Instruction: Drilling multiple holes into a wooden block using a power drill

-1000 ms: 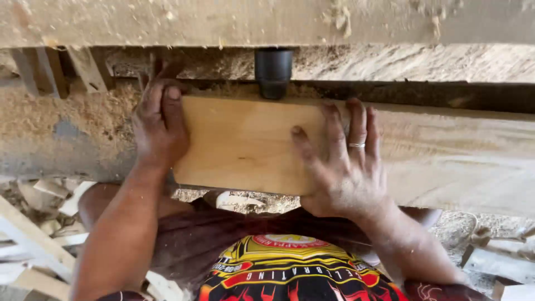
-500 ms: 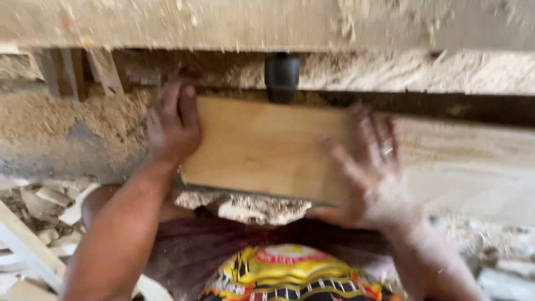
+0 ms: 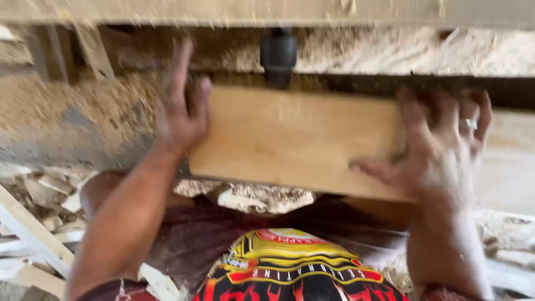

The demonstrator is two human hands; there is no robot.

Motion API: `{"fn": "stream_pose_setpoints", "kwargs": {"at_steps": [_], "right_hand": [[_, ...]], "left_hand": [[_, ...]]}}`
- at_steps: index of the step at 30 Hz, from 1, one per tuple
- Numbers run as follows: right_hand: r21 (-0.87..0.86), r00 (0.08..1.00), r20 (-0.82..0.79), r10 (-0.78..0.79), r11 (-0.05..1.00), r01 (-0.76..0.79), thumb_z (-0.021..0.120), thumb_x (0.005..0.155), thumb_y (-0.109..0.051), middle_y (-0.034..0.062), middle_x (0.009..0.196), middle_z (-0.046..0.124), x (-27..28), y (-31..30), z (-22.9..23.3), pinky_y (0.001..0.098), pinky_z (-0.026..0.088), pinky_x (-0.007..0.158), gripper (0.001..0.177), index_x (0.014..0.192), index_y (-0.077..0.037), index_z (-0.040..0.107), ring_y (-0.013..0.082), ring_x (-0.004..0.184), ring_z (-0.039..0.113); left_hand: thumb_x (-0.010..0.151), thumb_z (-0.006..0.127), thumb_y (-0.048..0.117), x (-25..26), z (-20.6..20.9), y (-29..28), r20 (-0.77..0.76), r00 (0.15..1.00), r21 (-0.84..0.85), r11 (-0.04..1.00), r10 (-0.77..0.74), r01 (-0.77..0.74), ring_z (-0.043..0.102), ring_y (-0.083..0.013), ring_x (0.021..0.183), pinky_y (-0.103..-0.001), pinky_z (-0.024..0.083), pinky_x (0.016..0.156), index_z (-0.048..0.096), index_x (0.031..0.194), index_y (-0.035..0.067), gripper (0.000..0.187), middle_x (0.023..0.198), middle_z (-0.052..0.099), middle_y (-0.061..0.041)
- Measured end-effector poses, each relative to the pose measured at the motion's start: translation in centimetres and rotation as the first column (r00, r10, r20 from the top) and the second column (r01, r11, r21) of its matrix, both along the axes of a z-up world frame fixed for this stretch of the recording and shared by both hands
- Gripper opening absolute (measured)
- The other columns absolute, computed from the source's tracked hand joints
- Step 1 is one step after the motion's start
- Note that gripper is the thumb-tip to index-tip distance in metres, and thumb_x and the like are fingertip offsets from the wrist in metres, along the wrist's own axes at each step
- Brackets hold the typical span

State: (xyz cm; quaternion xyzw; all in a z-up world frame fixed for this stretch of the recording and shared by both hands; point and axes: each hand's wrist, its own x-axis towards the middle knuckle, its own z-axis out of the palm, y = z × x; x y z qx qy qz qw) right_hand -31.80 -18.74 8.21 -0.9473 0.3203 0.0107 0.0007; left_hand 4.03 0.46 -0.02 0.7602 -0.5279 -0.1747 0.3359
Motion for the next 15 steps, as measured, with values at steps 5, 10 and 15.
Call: {"fn": "stream_pose_setpoints", "kwargs": {"at_steps": [5, 10, 15], "right_hand": [[0.043, 0.995, -0.058, -0.084, 0.995, 0.086, 0.063, 0.057, -0.102, 0.0267, 0.138, 0.060, 0.4, 1.8, 1.3, 0.0612, 0.038, 0.108, 0.122, 0.142, -0.016, 0.070, 0.0436, 0.125, 0.053], [0.099, 0.996, 0.043, -0.080, 0.992, 0.076, 0.090, 0.056, -0.074, 0.0251, 0.141, 0.073, 2.7, -1.0, 2.2, 0.0556, 0.013, 0.133, 0.108, 0.134, 0.000, 0.081, 0.0407, 0.130, 0.063], [0.048, 0.993, -0.015, -0.116, 0.992, 0.116, 0.073, 0.060, -0.090, 0.0223, 0.131, 0.071, 0.1, 2.6, 1.9, 0.0511, 0.031, 0.124, 0.106, 0.128, -0.009, 0.078, 0.0377, 0.124, 0.062]], "left_hand": [[0.120, 0.034, 0.029, -1.9, 0.5, 2.1, 0.064, 0.997, -0.068, 0.997, 0.043, -0.039, 0.040, -0.0050, 0.048, -0.023, 0.034, 0.038, 0.029, 0.162, 0.018, 0.044, 0.163, 0.046, -0.026], [0.117, 0.029, 0.036, 0.3, 1.7, -2.0, -0.033, 0.999, 0.093, 0.996, 0.015, -0.012, 0.031, -0.0404, 0.158, -0.052, 0.031, 0.131, 0.022, 0.161, 0.004, 0.056, 0.168, 0.032, -0.024], [0.110, 0.033, 0.024, -2.9, 2.4, 2.6, -0.093, 0.996, 0.039, 0.999, 0.003, 0.001, 0.045, -0.0427, 0.149, -0.054, 0.040, 0.124, 0.033, 0.156, -0.003, 0.053, 0.160, 0.042, -0.029]]}}
